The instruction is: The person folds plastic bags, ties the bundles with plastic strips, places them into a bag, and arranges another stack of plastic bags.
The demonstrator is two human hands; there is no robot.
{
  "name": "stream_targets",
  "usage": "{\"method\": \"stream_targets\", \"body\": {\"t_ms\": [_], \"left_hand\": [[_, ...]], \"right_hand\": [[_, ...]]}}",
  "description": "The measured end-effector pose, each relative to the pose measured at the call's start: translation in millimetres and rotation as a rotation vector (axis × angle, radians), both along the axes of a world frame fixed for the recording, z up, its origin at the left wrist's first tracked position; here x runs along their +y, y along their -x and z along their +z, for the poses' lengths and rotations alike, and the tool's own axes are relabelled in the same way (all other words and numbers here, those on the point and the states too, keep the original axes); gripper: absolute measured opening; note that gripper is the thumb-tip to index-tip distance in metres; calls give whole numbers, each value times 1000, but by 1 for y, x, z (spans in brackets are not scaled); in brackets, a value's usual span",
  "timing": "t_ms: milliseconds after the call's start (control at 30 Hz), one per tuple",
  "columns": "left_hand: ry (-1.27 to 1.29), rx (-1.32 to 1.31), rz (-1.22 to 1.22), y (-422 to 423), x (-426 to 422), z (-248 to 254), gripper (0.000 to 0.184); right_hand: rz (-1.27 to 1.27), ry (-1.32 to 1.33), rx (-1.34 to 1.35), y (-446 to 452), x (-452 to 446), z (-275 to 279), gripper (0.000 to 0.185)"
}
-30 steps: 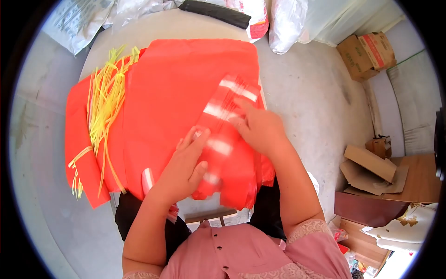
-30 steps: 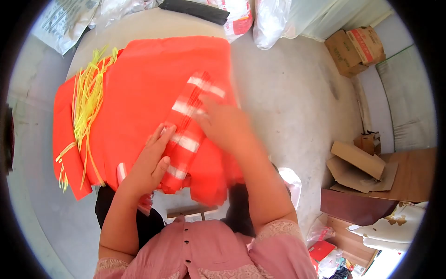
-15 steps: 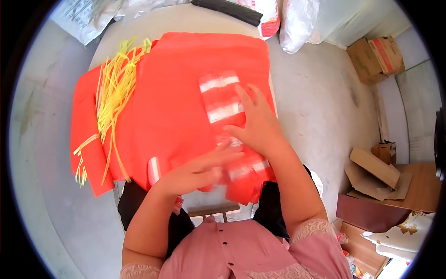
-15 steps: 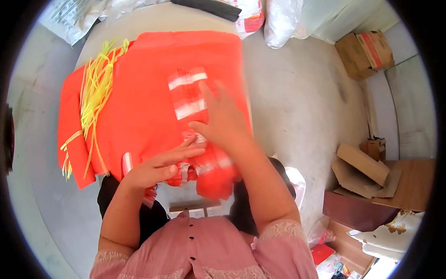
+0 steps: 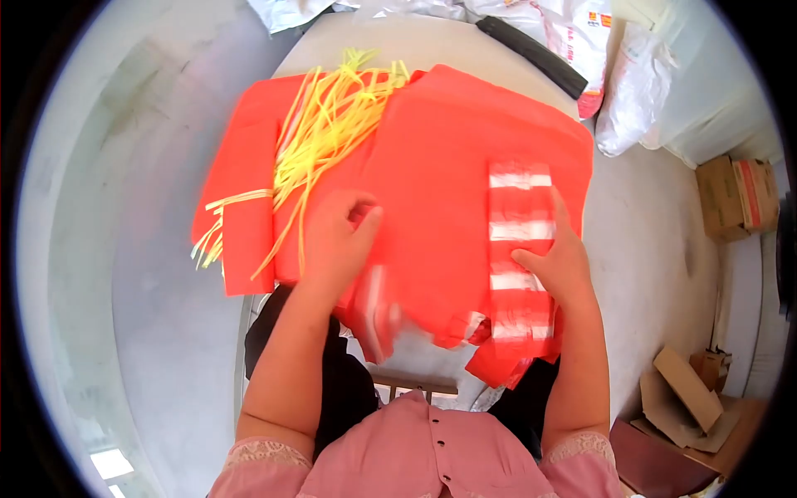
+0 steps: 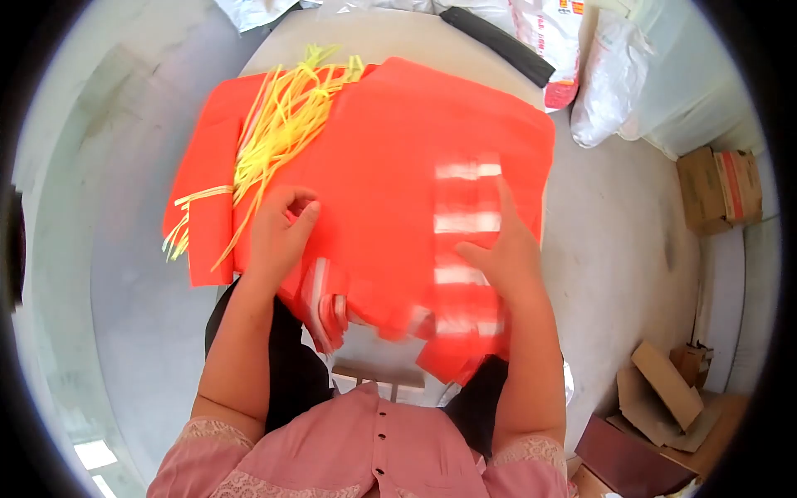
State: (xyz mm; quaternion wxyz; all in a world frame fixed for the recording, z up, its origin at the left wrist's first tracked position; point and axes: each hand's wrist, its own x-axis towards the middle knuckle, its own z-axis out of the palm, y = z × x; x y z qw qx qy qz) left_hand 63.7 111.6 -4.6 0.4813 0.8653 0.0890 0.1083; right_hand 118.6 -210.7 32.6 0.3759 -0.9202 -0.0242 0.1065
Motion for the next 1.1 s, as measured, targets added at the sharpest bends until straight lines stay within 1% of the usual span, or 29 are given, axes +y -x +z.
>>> {"method": "stream_targets", "body": {"t_ms": [33,67,133,167,267,367,467,533,567,633,667,767,867,900,967,1000,1100], "left_hand": [[-306,-36,18,3,18,-3,34],[-612,-70,36,6,31,-5,36],[-694,81,106,18,44,-8,39],[-733,157,139,24,48,-8,41],[-726,171,141,33,60,-9,41],[-660,198,88,33,74,-21,39],[-739,197,93,29,75,-25,37],[-723,183,86,25,74,-26,37],[-716,178,80,24,72,-26,37],[-396,160,117,18,62,-12,38],[-234,152,127,15,56,-4,38],[496,106,37,12,29,16,39],[864,144,-238,7,-5,3,46],[980,157,-325,7,-16,1,48],[928,272,-454,7,-49,2,53],[901,329,-518,7,-68,2,56],[1111,587,-645,11,-109,-2,62]], "right_hand": [[-19,-27,35,1,3,4,108],[-3,-24,-5,1,3,0,108],[24,-17,-82,1,2,-8,108],[13,-36,-80,1,3,-9,108],[-9,-91,-74,3,4,-11,109],[1,-145,-76,1,2,-16,110],[8,-183,-32,1,3,-13,111],[4,-211,25,2,4,-6,111],[21,-252,5,2,3,-6,111],[46,-333,-38,3,-2,-12,110],[35,-429,-6,3,-6,-15,111],[-29,-712,80,2,-17,-24,112],[-115,-1009,163,0,-21,-30,113],[-142,-1059,179,0,-19,-30,113],[-201,-1159,214,3,-16,-33,113],[-182,-1190,225,5,-16,-37,112],[-156,-1284,317,14,-8,-29,111]]}}
